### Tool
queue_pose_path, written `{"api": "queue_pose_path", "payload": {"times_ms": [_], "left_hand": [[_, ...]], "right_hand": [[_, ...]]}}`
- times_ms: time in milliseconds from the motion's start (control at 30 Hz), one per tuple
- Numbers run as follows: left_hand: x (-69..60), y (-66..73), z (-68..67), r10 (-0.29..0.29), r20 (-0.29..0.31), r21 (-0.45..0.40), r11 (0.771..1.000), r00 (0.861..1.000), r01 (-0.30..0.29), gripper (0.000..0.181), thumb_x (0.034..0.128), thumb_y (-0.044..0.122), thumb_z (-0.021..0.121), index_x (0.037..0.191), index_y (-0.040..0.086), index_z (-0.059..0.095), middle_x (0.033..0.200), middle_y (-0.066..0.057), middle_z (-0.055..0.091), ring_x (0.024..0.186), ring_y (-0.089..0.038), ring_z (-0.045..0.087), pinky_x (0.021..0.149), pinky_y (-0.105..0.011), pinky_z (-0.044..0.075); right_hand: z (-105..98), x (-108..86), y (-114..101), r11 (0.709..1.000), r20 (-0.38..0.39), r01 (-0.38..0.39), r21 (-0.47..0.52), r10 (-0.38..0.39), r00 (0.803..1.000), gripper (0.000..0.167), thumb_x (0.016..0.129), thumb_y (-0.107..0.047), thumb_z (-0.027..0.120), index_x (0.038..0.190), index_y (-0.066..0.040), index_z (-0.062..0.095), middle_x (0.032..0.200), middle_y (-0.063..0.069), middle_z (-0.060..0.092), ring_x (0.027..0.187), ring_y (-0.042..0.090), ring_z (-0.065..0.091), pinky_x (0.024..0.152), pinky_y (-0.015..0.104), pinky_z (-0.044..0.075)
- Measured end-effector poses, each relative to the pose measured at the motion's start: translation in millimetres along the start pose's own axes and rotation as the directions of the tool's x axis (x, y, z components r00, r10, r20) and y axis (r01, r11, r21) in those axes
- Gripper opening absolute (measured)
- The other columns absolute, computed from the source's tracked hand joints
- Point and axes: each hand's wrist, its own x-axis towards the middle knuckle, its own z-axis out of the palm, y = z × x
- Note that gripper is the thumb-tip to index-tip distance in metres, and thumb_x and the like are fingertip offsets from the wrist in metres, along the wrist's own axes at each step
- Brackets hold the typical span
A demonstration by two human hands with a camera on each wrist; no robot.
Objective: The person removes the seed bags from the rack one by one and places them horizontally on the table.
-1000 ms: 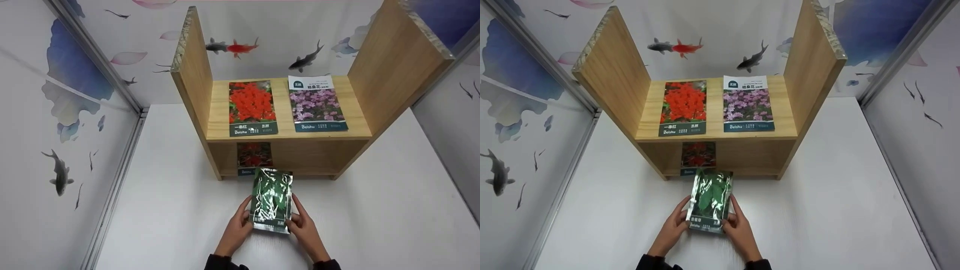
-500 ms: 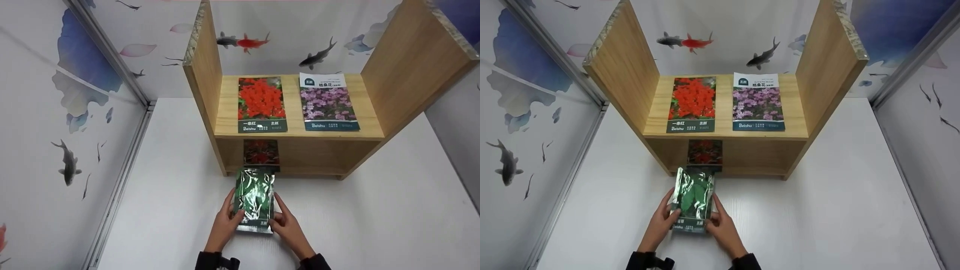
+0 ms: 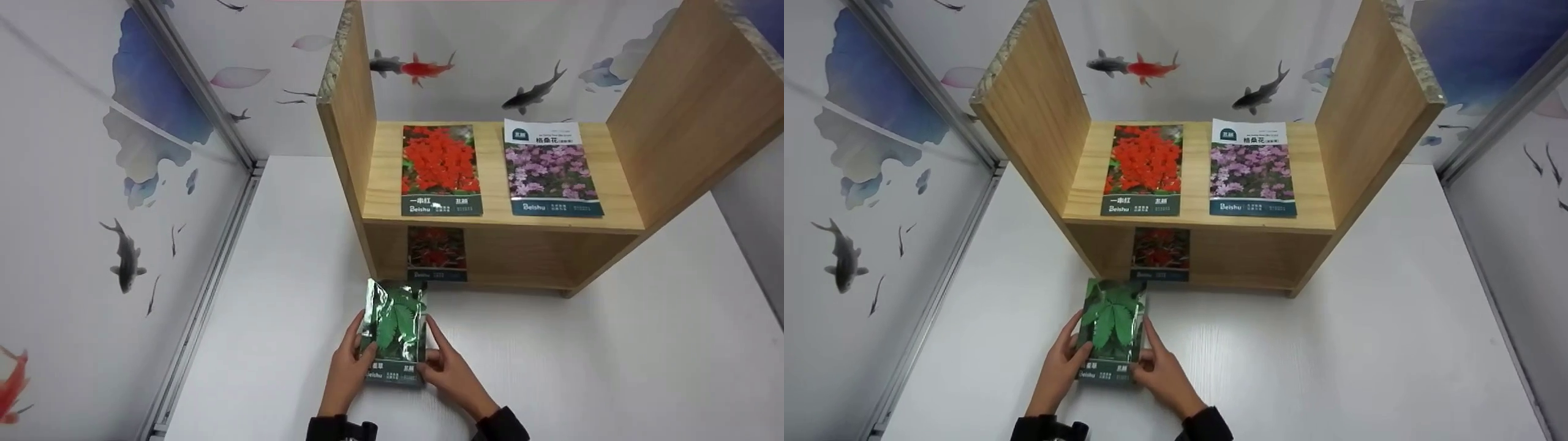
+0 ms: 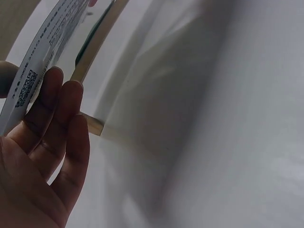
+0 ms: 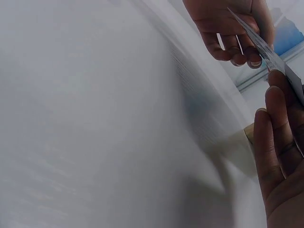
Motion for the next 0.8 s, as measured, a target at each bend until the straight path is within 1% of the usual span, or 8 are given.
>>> {"api": "queue_pose_path", "payload": {"times_ms": [200, 267, 367, 433, 500, 567, 667, 800], "left_hand": [[1.8, -27.8, -2.6, -0.052, -0.045, 0.009, 0.999, 0.998, 0.053, 0.059, 0.0875, 0.031, 0.057, 0.139, 0.032, 0.028, 0.063, 0.004, 0.04, 0.054, -0.011, 0.039, 0.055, -0.027, 0.037], [1.0, -33.7, -4.1, -0.064, -0.063, 0.007, 0.998, 0.996, 0.065, 0.059, 0.0873, 0.035, 0.056, 0.14, 0.032, 0.028, 0.065, 0.003, 0.045, 0.056, -0.013, 0.042, 0.056, -0.029, 0.038], [-0.6, -37.7, -7.0, -0.084, -0.09, -0.014, 0.996, 0.992, 0.083, 0.061, 0.0869, 0.039, 0.055, 0.14, 0.032, 0.027, 0.077, 0.004, 0.058, 0.066, -0.013, 0.052, 0.064, -0.033, 0.042], [-1.0, -38.2, -8.2, -0.097, -0.108, -0.018, 0.995, 0.989, 0.096, 0.061, 0.086, 0.044, 0.054, 0.14, 0.034, 0.027, 0.095, 0.001, 0.063, 0.083, -0.015, 0.057, 0.076, -0.038, 0.043], [-0.7, -38.3, -9.1, -0.104, -0.122, -0.013, 0.995, 0.987, 0.103, 0.062, 0.0852, 0.046, 0.054, 0.14, 0.034, 0.026, 0.114, -0.003, 0.059, 0.103, -0.018, 0.054, 0.088, -0.043, 0.039], [0.0, -38.4, -9.6, -0.11, -0.145, 0.004, 0.994, 0.983, 0.112, 0.062, 0.0845, 0.049, 0.053, 0.139, 0.035, 0.027, 0.128, -0.003, 0.049, 0.117, -0.021, 0.044, 0.094, -0.047, 0.032], [0.6, -40.2, -10.8, -0.106, -0.186, 0.038, 0.993, 0.977, 0.115, 0.061, 0.0843, 0.049, 0.053, 0.138, 0.037, 0.029, 0.135, -0.007, 0.04, 0.122, -0.028, 0.036, 0.095, -0.052, 0.028], [-0.7, -45.3, -13.9, -0.059, -0.25, 0.114, 0.989, 0.967, 0.09, 0.06, 0.0848, 0.045, 0.055, 0.138, 0.031, 0.032, 0.132, -0.007, 0.041, 0.122, -0.028, 0.034, 0.095, -0.056, 0.023]], "right_hand": [[9.0, 5.9, 0.8, 0.998, 0.02, 0.032, -0.046, -0.031, 0.999, 0.087, 0.083, -0.005, 0.059, 0.145, -0.018, -0.002, 0.07, 0.008, 0.062, 0.058, 0.009, 0.05, 0.064, 0.025, 0.042], [12.1, 8.4, 1.8, 0.997, 0.025, 0.03, -0.065, -0.029, 0.999, 0.088, 0.083, -0.006, 0.059, 0.145, -0.019, -0.001, 0.07, 0.005, 0.062, 0.058, 0.008, 0.049, 0.063, 0.024, 0.042], [16.6, 13.5, 4.0, 0.997, 0.045, 0.032, -0.072, -0.029, 0.999, 0.088, 0.083, -0.007, 0.061, 0.145, -0.019, 0.0, 0.071, 0.004, 0.062, 0.058, 0.008, 0.05, 0.063, 0.024, 0.042], [18.7, 16.8, 5.9, 0.997, 0.058, 0.038, -0.067, -0.034, 0.998, 0.088, 0.083, -0.008, 0.061, 0.145, -0.019, 0.0, 0.07, 0.004, 0.061, 0.058, 0.009, 0.051, 0.064, 0.025, 0.043], [20.0, 19.7, 7.8, 0.998, 0.067, 0.046, -0.053, -0.042, 0.997, 0.088, 0.083, -0.008, 0.062, 0.145, -0.018, 0.0, 0.069, 0.005, 0.06, 0.058, 0.011, 0.052, 0.064, 0.026, 0.045], [21.2, 22.5, 9.5, 0.998, 0.069, 0.05, -0.042, -0.047, 0.996, 0.088, 0.083, -0.008, 0.063, 0.145, -0.018, 0.001, 0.067, 0.005, 0.059, 0.058, 0.012, 0.052, 0.063, 0.026, 0.045], [23.1, 26.8, 11.7, 0.999, 0.075, 0.042, -0.022, -0.04, 0.996, 0.089, 0.082, -0.008, 0.064, 0.145, -0.019, 0.002, 0.069, 0.006, 0.059, 0.059, 0.011, 0.052, 0.061, 0.026, 0.045], [27.4, 33.5, 15.7, 1.0, 0.087, 0.006, -0.01, -0.005, 0.996, 0.09, 0.081, -0.011, 0.066, 0.145, -0.022, 0.004, 0.074, 0.009, 0.062, 0.062, 0.011, 0.053, 0.062, 0.026, 0.045]]}}
